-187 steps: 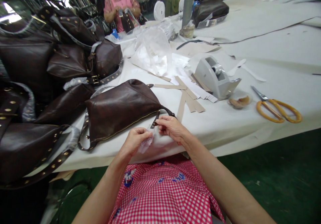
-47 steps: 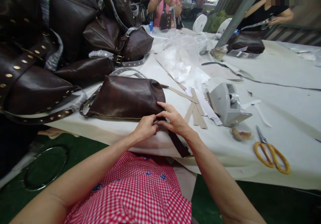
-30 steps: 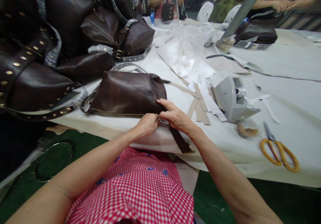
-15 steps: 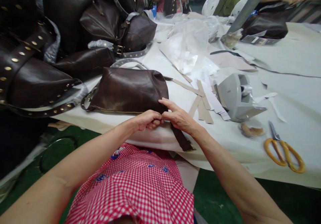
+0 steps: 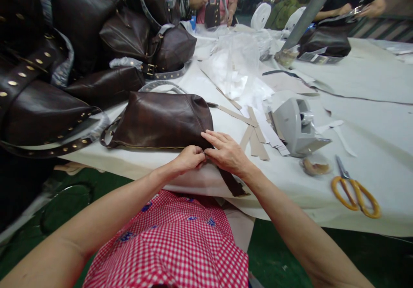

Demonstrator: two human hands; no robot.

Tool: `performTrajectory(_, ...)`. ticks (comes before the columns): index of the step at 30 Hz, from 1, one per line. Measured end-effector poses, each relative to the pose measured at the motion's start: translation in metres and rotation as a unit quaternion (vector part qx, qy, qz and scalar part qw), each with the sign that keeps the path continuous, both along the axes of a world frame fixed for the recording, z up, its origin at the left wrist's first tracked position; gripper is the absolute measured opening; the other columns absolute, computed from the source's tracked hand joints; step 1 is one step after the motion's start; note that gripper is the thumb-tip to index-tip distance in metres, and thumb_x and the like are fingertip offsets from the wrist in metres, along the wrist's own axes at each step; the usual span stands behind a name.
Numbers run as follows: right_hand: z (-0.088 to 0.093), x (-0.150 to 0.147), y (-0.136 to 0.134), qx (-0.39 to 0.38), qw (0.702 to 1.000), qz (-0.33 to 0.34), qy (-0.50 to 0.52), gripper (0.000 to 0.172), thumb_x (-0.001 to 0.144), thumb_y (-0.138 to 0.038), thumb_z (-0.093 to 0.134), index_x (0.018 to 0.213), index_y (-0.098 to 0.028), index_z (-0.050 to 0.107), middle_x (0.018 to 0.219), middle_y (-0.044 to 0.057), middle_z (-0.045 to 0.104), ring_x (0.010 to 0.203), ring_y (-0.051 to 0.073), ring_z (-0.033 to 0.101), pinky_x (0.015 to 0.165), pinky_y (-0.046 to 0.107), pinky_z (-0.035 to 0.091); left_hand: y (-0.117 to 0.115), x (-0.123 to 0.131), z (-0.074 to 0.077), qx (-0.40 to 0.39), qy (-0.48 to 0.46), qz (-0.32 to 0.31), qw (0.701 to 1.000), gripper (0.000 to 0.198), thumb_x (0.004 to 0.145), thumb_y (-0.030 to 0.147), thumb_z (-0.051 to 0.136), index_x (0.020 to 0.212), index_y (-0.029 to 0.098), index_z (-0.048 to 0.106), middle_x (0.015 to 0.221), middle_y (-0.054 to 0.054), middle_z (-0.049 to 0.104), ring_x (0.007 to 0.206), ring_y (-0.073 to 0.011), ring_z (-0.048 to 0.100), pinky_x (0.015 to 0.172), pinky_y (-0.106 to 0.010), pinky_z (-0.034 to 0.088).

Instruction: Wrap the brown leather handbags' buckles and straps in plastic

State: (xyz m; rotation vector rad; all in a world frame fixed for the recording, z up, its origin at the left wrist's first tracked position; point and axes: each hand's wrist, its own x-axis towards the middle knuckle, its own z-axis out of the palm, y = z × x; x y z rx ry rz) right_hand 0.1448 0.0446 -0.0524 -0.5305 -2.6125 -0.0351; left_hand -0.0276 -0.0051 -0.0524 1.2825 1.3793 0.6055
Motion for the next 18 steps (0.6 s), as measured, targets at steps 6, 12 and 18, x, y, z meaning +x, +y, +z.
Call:
performTrajectory(6,0.004,-0.001,-0.003,-0.026,1.0,0.011,-0.008,0.018,0.088,-0.017,0.055,0.095,-0.016,0.072,0.143,0.017,0.053,0.132,0.031,0.05,0.103,0.048,0.049,0.001,-0.002,0.002,0.011,0.032,-0.021,0.999,0.018,0.071,0.016,0.045,0.054,0.018,0.049,0.045,0.003,0.05,0.039,-0.0084,0.04,0.043,-0.022,0.028)
performTrajectory(12,0.004,-0.003,-0.004,-0.039,0.999,0.008,-0.019,0.017,0.088,-0.017,0.057,0.091,-0.016,0.074,0.145,0.017,0.05,0.132,0.034,0.049,0.103,0.052,0.047,0.002,-0.001,0.001,0.018,0.043,-0.029,0.999,0.018,0.074,0.016,0.045,0.058,0.017,0.053,0.047,0.002,0.057,0.039,-0.0097,0.047,0.042,-0.021,0.033)
performTrajectory(18,-0.004,-0.008,-0.006,0.01,1.0,0.0,-0.017,0.021,0.093,-0.013,0.052,0.091,-0.015,0.073,0.144,0.017,0.052,0.132,0.031,0.049,0.102,0.05,0.048,0.005,0.001,0.005,-0.061,-0.014,-0.027,0.998,0.024,0.081,0.013,0.044,0.061,0.013,0.057,0.052,-0.004,0.064,0.041,-0.0107,0.056,0.041,-0.018,0.038)
